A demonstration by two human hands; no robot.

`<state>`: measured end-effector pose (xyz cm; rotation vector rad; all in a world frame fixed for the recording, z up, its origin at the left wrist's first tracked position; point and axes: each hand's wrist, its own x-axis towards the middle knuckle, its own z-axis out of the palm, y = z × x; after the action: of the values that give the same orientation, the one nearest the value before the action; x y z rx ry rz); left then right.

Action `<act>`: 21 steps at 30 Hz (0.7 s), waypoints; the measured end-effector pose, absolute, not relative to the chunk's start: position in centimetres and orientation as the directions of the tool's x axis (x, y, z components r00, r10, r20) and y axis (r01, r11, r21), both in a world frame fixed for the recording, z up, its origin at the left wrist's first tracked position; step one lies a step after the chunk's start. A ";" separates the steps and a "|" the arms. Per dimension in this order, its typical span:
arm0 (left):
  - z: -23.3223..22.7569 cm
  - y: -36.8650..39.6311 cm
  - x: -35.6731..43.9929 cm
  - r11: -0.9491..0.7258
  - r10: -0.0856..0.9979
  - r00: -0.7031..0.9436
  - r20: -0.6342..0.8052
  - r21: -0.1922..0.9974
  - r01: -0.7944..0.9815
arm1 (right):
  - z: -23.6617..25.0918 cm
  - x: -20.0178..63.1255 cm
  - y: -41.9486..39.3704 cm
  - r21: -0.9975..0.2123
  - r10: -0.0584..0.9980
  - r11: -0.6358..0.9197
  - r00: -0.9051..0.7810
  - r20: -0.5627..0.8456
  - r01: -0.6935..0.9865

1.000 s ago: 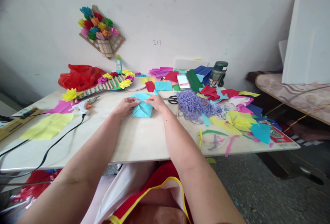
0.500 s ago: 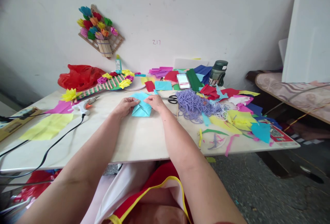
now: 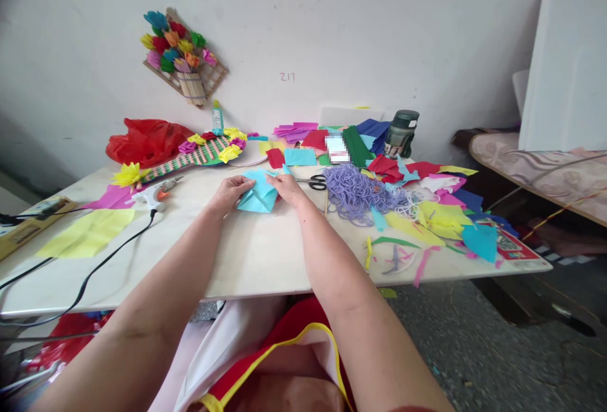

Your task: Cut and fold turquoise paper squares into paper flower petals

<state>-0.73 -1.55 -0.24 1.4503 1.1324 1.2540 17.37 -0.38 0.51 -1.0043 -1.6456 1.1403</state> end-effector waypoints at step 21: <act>-0.2 -1.5 -0.6 -0.199 0.979 -0.019 0.201 0.977 0.084 | 0.4 17.4 -0.2 -0.997 0.942 0.078 -0.329 0.074 0.001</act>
<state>-0.64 -1.46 -0.18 1.4056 1.1882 1.3382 17.41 -0.21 0.37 -0.9838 -1.4970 1.3831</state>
